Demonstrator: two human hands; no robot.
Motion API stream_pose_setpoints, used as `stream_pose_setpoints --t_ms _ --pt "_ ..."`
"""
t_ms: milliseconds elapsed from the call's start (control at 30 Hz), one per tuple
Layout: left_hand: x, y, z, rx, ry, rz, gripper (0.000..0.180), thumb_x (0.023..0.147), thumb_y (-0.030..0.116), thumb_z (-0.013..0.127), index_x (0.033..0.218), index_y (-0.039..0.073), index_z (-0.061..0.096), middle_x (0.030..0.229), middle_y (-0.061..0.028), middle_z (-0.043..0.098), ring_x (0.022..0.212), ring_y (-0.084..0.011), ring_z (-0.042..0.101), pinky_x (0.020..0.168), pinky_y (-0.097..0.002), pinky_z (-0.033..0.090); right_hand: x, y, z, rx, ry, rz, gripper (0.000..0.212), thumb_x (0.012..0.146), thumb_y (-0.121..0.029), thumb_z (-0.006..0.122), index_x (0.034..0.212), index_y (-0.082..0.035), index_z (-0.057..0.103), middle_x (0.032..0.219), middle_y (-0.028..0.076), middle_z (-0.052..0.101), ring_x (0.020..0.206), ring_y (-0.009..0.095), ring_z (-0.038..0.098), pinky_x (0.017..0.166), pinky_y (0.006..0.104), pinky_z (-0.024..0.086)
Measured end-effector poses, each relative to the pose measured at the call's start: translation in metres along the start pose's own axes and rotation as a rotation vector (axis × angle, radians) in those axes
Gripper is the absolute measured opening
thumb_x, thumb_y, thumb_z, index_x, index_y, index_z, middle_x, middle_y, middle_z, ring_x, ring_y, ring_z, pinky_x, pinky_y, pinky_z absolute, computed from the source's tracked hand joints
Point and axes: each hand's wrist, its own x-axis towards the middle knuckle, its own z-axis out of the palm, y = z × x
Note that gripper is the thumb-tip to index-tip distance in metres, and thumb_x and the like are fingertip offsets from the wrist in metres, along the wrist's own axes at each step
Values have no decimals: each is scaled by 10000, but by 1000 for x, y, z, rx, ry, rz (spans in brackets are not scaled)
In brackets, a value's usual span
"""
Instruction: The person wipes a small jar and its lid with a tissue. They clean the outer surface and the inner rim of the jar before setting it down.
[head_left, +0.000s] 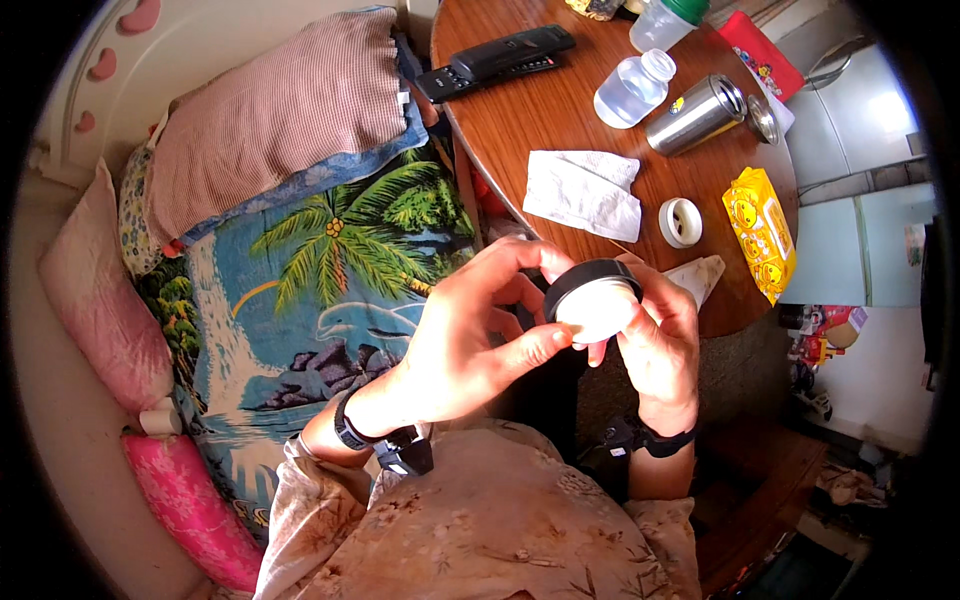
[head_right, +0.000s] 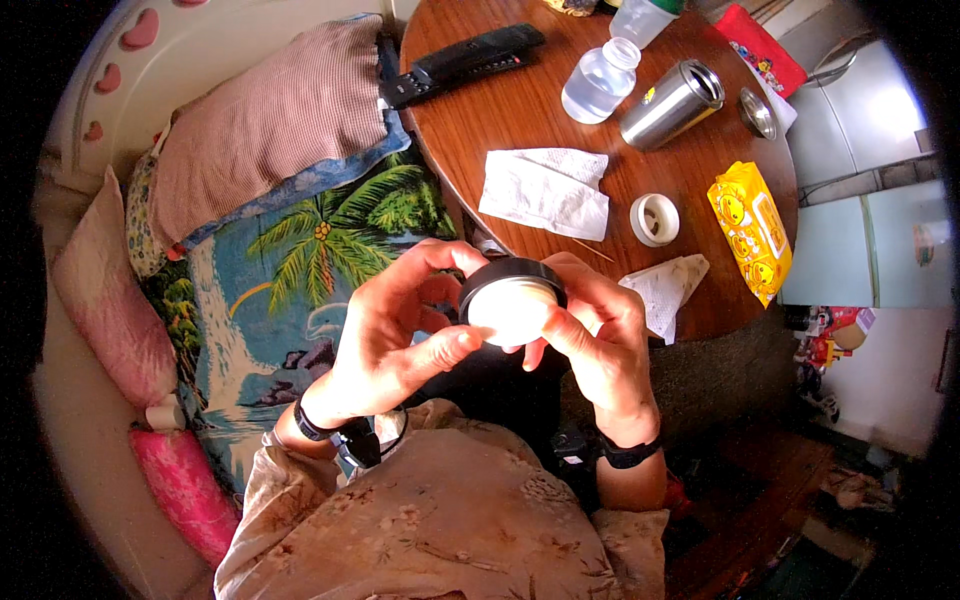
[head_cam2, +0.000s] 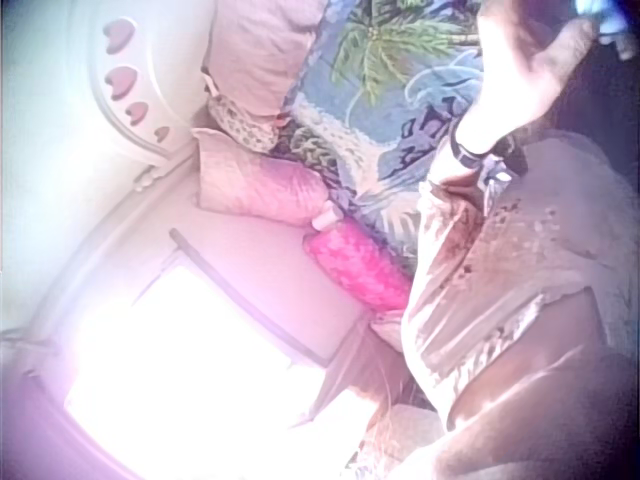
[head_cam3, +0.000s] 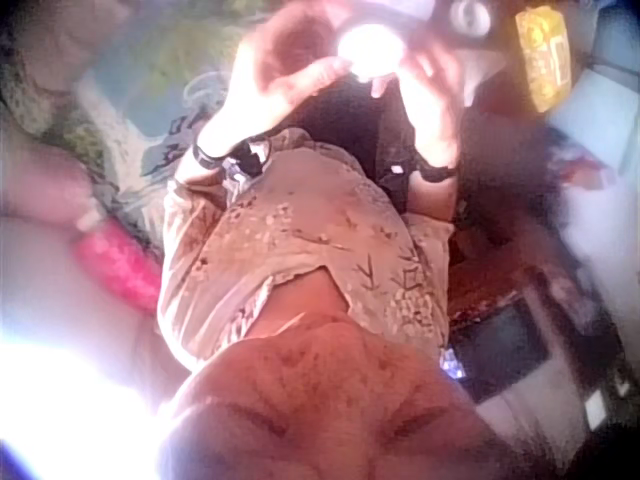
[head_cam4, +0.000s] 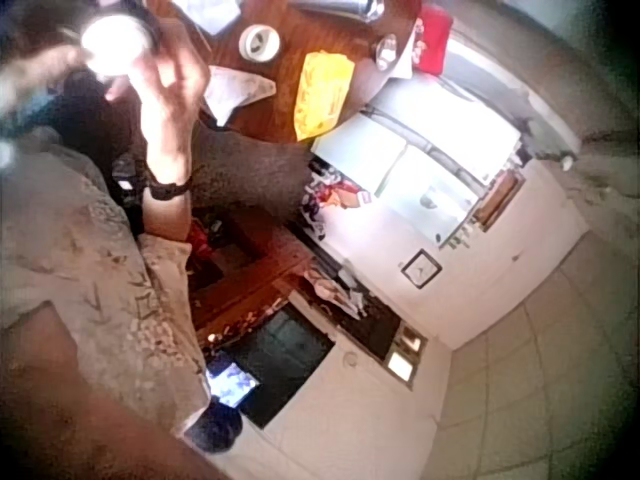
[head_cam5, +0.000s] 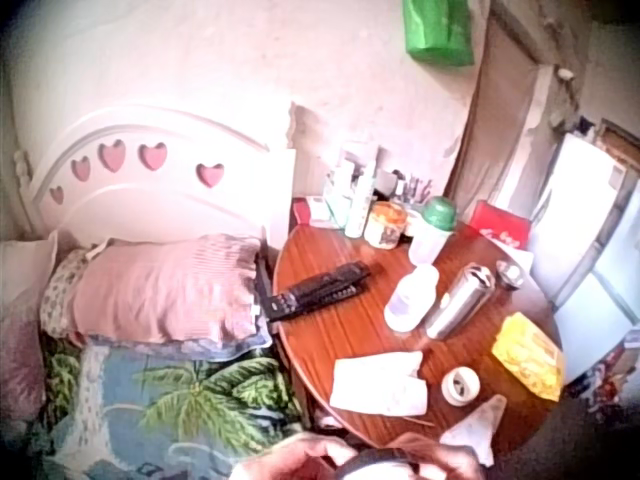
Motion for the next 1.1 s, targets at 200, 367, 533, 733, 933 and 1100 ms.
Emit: stream_pose_setpoints --t_ms 200,367,533,733,933,1100 --pt "2 -5 -1 105 27 41 499 903 72 716 1336 -42 495 1225 -98 547 1017 -156 615 694 -228 559 -2 8 3 112 0 24 482 950 -315 660 1194 93 581 1023 158 677 781 232 707 523 272 561" --pt "5 -1 4 -115 58 -29 514 912 116 717 1346 -42 491 1226 -98 560 1080 -165 598 800 -256 563 0 13 6 163 71 52 402 938 -267 681 1159 53 579 1054 166 684 815 227 713 548 289 604" --pt "7 -3 6 -65 95 6 496 933 176 703 1342 -28 509 1160 -78 611 927 -101 626 651 -209 507 2 13 17 156 107 73 428 946 -277 671 1197 46 547 1071 167 677 820 234 718 565 295 615" --pt "12 -4 1 -269 55 -126 460 948 183 685 1322 -38 534 1040 -57 659 794 -89 632 576 -194 473 3 9 14 194 64 96 502 988 -369 585 1229 67 528 1075 191 678 791 265 725 601 318 623" --pt "13 -10 -1 -351 -1 -89 427 977 262 643 1268 -44 583 1012 -59 659 755 -88 602 558 -205 464 2 5 14 109 54 117 498 994 -386 570 1214 60 532 1071 196 673 853 279 722 637 336 618" --pt "11 -4 -8 -187 -51 -30 351 981 240 641 1176 -48 598 1003 -52 569 816 -94 550 645 -235 465 -1 4 10 29 47 95 557 1009 -359 503 1306 110 459 1103 220 662 856 303 708 615 360 604"
